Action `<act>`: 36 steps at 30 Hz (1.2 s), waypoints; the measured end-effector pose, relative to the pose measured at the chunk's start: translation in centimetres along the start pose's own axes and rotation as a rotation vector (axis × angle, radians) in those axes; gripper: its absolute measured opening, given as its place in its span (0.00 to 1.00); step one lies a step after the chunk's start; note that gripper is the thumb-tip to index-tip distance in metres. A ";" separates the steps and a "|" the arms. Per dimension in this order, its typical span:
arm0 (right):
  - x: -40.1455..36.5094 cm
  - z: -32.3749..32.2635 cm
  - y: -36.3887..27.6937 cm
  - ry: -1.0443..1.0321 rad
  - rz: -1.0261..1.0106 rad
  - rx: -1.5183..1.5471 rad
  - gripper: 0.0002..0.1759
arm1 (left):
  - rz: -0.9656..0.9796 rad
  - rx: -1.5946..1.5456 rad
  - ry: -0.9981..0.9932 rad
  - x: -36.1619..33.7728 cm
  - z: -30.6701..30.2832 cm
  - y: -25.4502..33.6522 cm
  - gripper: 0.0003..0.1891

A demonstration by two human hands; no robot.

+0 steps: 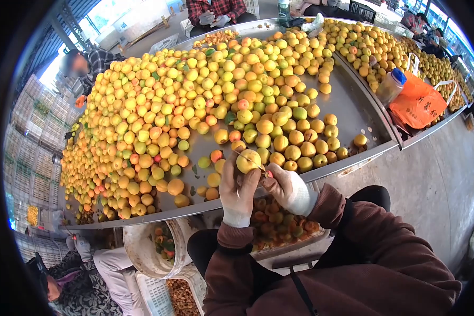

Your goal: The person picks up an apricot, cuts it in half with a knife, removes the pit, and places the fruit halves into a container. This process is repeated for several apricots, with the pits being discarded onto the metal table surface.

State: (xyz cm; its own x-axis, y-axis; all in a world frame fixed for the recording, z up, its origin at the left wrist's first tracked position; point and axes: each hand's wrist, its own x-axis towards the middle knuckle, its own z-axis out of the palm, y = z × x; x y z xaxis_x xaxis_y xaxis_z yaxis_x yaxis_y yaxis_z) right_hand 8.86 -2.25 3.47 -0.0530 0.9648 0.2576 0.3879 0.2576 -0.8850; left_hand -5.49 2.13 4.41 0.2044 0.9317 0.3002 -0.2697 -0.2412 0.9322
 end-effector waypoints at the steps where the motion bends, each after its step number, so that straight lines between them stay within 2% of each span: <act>1: 0.1 -0.2 -0.3 0.009 -0.010 -0.050 0.20 | -0.008 0.003 -0.001 0.1 0.0 0.0 0.22; 3: -0.1 0.1 -0.7 0.035 -0.027 -0.075 0.19 | -0.063 -0.186 0.005 0.2 0.0 -0.3 0.22; 4: -0.1 0.3 -0.9 0.063 -0.051 -0.105 0.19 | -0.071 -0.184 0.002 0.2 0.0 -0.3 0.22; 6: 0.2 0.1 -0.7 0.068 -0.062 -0.109 0.18 | -0.243 -0.369 -0.010 0.2 0.2 -0.3 0.29; 8: 0.3 0.1 0.3 -0.048 0.051 -0.120 0.14 | -0.280 -0.396 0.004 0.3 0.0 -1.4 0.29; 12: 0.5 0.4 1.0 -0.046 0.051 -0.292 0.14 | -0.359 -0.470 0.033 0.1 0.0 -1.9 0.29; 14: 0.3 0.4 0.6 -0.043 0.029 -0.255 0.15 | -0.366 -0.496 0.031 -0.1 -0.1 -1.8 0.29; 16: 0.5 0.4 0.4 -0.036 -0.003 -0.220 0.15 | -0.518 -0.477 0.092 0.2 -0.8 -2.0 0.27; 17: 0.5 0.4 0.6 -0.028 0.003 -0.189 0.16 | -0.508 -0.478 0.092 0.3 -0.5 -1.8 0.27; 19: 0.6 0.8 1.0 0.014 -0.028 -0.123 0.18 | -0.195 -0.217 0.163 0.3 0.2 -1.4 0.25; 20: 0.6 0.7 0.8 0.009 -0.033 -0.124 0.18 | -0.190 -0.217 0.168 0.3 0.3 -1.3 0.25; 22: 0.6 0.6 0.3 -0.014 -0.011 -0.108 0.17 | -0.005 -0.206 0.097 0.4 0.4 -1.1 0.26; 23: 0.7 0.5 0.1 -0.017 -0.011 -0.107 0.17 | -0.006 -0.205 0.100 0.4 0.3 -0.8 0.26; 25: 0.8 0.4 -0.1 -0.018 -0.026 -0.203 0.17 | -0.232 -0.444 0.084 0.3 0.2 -0.1 0.26; 29: 1.1 0.7 0.0 0.014 -0.045 -0.071 0.16 | -0.232 -0.404 0.129 0.5 0.3 -1.0 0.25; 31: 1.1 0.7 0.5 0.014 -0.019 -0.078 0.16 | 0.047 -0.055 0.126 1.0 0.4 -1.2 0.27; 32: 1.1 0.8 0.5 0.013 -0.015 -0.075 0.16 | 0.043 -0.053 0.127 0.8 0.2 -1.4 0.27; 34: 1.1 0.8 0.3 -0.004 0.039 -0.162 0.15 | -0.206 -0.186 0.067 0.4 -0.3 -1.4 0.30; 35: 1.0 1.1 0.6 0.022 -0.006 -0.152 0.15 | -0.208 -0.186 0.065 0.4 0.0 -1.3 0.30; 36: 0.9 1.3 0.8 0.023 -0.005 -0.151 0.15 | -0.309 -0.348 0.126 0.3 0.5 -1.1 0.30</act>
State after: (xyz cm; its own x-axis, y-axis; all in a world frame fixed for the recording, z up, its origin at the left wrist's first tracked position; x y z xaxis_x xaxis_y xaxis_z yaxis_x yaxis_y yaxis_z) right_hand 7.92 -1.08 2.51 -0.0350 0.9616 0.2721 0.5220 0.2498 -0.8155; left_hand -4.68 2.58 3.53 0.2151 0.9762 -0.0272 -0.5173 0.1375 0.8447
